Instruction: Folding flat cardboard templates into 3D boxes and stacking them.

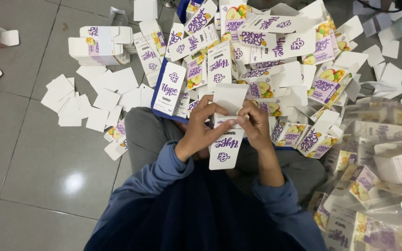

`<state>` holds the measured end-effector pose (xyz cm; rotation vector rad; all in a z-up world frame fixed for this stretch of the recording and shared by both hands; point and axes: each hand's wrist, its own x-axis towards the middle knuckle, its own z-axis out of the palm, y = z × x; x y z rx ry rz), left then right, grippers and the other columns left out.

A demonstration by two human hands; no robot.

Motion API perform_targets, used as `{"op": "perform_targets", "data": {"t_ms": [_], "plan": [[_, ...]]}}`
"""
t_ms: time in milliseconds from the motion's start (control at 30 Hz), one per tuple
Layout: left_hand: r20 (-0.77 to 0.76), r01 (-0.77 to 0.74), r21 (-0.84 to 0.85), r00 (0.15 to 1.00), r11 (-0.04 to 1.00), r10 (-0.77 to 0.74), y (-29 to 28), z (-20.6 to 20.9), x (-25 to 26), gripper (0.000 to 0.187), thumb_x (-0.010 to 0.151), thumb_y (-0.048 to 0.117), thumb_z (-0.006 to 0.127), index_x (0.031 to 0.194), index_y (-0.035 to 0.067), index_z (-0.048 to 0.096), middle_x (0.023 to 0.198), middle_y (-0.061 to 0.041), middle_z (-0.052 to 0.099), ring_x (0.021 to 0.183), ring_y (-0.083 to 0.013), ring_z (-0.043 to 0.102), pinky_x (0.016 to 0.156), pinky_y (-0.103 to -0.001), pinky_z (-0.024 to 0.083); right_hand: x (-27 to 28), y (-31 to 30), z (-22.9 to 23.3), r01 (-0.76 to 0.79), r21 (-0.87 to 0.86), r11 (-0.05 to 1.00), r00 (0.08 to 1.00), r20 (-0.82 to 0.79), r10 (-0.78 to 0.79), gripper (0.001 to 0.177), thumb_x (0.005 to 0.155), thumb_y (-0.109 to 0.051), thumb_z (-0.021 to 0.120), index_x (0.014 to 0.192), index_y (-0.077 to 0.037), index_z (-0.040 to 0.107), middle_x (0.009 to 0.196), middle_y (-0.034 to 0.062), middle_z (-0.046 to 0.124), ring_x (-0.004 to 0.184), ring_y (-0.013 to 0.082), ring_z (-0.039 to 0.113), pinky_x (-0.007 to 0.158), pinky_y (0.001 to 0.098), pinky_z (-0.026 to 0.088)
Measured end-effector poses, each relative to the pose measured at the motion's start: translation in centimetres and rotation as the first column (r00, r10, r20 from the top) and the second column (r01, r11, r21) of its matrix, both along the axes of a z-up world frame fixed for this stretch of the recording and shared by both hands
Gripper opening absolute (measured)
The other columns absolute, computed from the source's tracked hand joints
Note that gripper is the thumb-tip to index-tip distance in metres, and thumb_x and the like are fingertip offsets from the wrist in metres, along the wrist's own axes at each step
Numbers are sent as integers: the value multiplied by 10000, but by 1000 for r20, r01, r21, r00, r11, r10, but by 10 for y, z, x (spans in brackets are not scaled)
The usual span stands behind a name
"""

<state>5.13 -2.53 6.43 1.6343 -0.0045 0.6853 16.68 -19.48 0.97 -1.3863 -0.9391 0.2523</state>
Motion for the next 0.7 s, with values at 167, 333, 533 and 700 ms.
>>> {"op": "perform_targets", "data": {"t_ms": [167,333,533,700], "plan": [[16,1,-173,1000,985,2,-1,-15,2,624,832,171,855,1334,56,503,905,-205,661,810,-286,709,693,-385,551,-6,6,-1,42,42,998,990,-138,-36,383,985,-305,658,1165,-109,382,1126,198,664,1056,272,652,857,431,484],[46,-7,-263,999,965,20,-1,-17,10,641,791,130,890,1269,30,475,1062,-226,629,873,-368,707,695,-475,585,-2,4,2,38,101,994,977,-210,-16,993,955,-250,756,1625,-204,25,1224,126,668,1070,204,704,864,288,558],[38,-1,-272,999,962,12,-4,-31,8,322,763,129,898,948,39,651,993,-131,643,772,-236,712,641,-350,609,-6,6,16,105,108,989,994,-5,-105,206,946,-180,717,945,13,648,928,145,598,942,254,621,915,469,548],[50,20,-257,999,966,-7,-4,-23,8,301,750,129,908,868,48,644,1034,-169,666,787,-266,732,631,-343,618,-5,1,10,118,128,985,993,5,-120,186,902,-146,763,888,9,661,1043,236,657,965,316,686,818,463,576]]}}
